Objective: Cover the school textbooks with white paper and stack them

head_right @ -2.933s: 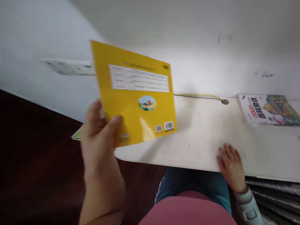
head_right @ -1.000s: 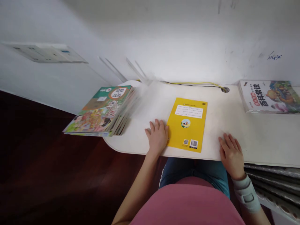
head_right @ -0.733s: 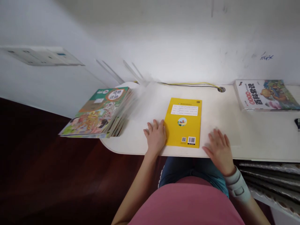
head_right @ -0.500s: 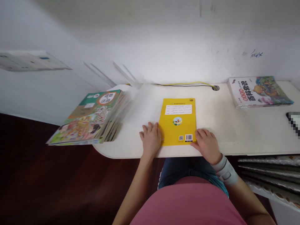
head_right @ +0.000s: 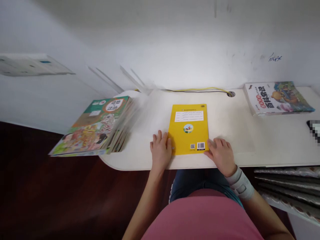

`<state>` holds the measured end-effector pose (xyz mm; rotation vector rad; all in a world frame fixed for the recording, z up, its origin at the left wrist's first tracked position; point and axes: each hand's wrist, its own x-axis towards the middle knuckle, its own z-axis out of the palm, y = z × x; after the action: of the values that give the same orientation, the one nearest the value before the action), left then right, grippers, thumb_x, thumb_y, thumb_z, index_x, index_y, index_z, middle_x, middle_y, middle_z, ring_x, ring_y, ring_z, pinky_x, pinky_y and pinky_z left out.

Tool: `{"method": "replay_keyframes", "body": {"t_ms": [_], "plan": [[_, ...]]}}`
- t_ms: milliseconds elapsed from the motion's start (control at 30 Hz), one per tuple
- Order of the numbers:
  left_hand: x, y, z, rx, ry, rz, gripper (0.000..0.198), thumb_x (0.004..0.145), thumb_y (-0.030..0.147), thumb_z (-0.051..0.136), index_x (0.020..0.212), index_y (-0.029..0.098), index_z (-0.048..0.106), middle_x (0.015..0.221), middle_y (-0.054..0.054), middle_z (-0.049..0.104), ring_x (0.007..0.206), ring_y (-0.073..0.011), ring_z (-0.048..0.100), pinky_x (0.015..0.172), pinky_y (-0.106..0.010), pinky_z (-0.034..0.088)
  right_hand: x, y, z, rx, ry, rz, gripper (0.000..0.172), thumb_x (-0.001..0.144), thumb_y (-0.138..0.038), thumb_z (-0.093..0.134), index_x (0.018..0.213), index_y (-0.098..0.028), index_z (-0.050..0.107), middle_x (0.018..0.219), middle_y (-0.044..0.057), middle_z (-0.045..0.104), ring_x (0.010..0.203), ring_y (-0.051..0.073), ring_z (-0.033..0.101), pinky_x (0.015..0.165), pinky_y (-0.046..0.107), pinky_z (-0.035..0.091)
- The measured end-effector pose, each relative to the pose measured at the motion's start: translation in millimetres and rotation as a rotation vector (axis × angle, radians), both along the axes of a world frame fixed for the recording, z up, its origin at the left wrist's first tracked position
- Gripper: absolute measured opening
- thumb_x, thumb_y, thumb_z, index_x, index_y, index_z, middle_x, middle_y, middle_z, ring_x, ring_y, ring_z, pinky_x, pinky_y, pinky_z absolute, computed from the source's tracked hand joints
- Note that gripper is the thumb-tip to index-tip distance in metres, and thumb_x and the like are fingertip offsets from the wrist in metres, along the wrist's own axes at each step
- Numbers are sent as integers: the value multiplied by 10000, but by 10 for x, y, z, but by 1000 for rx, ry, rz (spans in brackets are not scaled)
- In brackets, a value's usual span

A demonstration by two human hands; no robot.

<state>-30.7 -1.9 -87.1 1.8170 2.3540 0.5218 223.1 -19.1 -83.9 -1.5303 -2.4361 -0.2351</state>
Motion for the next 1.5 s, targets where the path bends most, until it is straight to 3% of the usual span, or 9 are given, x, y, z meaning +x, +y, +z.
{"method": "replay_keyframes", "body": {"t_ms": [300, 467, 833, 1000, 1167, 1233, 1333, 1400, 1500], "plan": [[-46, -20, -50, 76, -62, -13, 398, 934, 258, 344, 1232, 136, 579, 1489, -164, 358, 1393, -369, 261, 1067, -602, 288, -161, 14, 35, 6, 99, 98, 411, 877, -460, 527, 1126, -145, 615, 1276, 172, 547, 1178, 308, 474, 907, 424, 424], [-56, -30, -64, 125, -113, -17, 379, 923, 254, 353, 1187, 143, 601, 1474, -161, 388, 1382, -367, 289, 1057, -610, 299, -345, 49, 55, -19, 140, 173, 309, 869, -368, 573, 1082, -153, 638, 1157, 123, 639, 1166, 283, 513, 983, 433, 392], [-139, -11, -222, 316, -349, -22, 389, 932, 403, 370, 1122, 200, 642, 1427, -122, 467, 1398, -297, 286, 1098, -590, 255, -343, 48, 83, -85, 211, 162, 290, 874, -350, 560, 1051, -146, 665, 1177, 134, 628, 1163, 289, 536, 953, 433, 458], [-148, -77, -136, 453, -503, -6, 456, 950, 459, 332, 1172, 193, 628, 1423, -112, 475, 1401, -249, 291, 1127, -501, 263, -366, 19, 80, -105, 251, 171, 309, 912, -332, 484, 1052, -130, 672, 1205, 168, 613, 1208, 295, 509, 996, 473, 442], [4, -260, -16, 738, -627, 21, 500, 969, 468, 264, 1424, 289, 372, 1535, -35, 307, 1430, -182, 211, 1172, -412, 186, -361, 4, 46, -118, 325, 186, 345, 950, -304, 396, 1123, -134, 641, 1205, 160, 622, 1235, 280, 491, 1029, 500, 425], [170, -309, -3, 739, -731, -10, 559, 963, 468, 290, 1489, 308, 190, 1581, -34, 169, 1440, -186, 168, 1171, -400, 189, -363, -1, 28, -127, 361, 189, 367, 959, -281, 364, 1207, -134, 590, 1219, 152, 613, 1248, 271, 480, 1039, 504, 421], [467, -285, 25, 611, -812, -174, 763, 910, 487, 439, 1505, 294, 3, 1598, -66, 21, 1450, -225, 104, 1161, -415, 209, -376, -18, 9, -133, 399, 192, 396, 962, -260, 340, 1292, -134, 519, 1257, 148, 584, 1269, 263, 460, 1051, 508, 411], [638, -203, 80, 551, -727, -297, 894, 874, 453, 525, 1499, 259, -84, 1593, -98, -53, 1453, -255, 49, 1164, -445, 178, -367, -21, 13, -142, 419, 215, 403, 961, -249, 330, 1303, -132, 507, 1265, 148, 575, 1274, 250, 454, 1053, 490, 412], [832, -43, 223, 506, -441, -483, 789, 916, 321, 452, 1504, 235, -66, 1589, -104, -56, 1448, -273, -31, 1162, -506, 119, -251, 18, 42, -120, 428, 185, 404, 959, -259, 330, 1297, -134, 512, 1274, 147, 571, 1248, 228, 479, 1041, 449, 424]]}}
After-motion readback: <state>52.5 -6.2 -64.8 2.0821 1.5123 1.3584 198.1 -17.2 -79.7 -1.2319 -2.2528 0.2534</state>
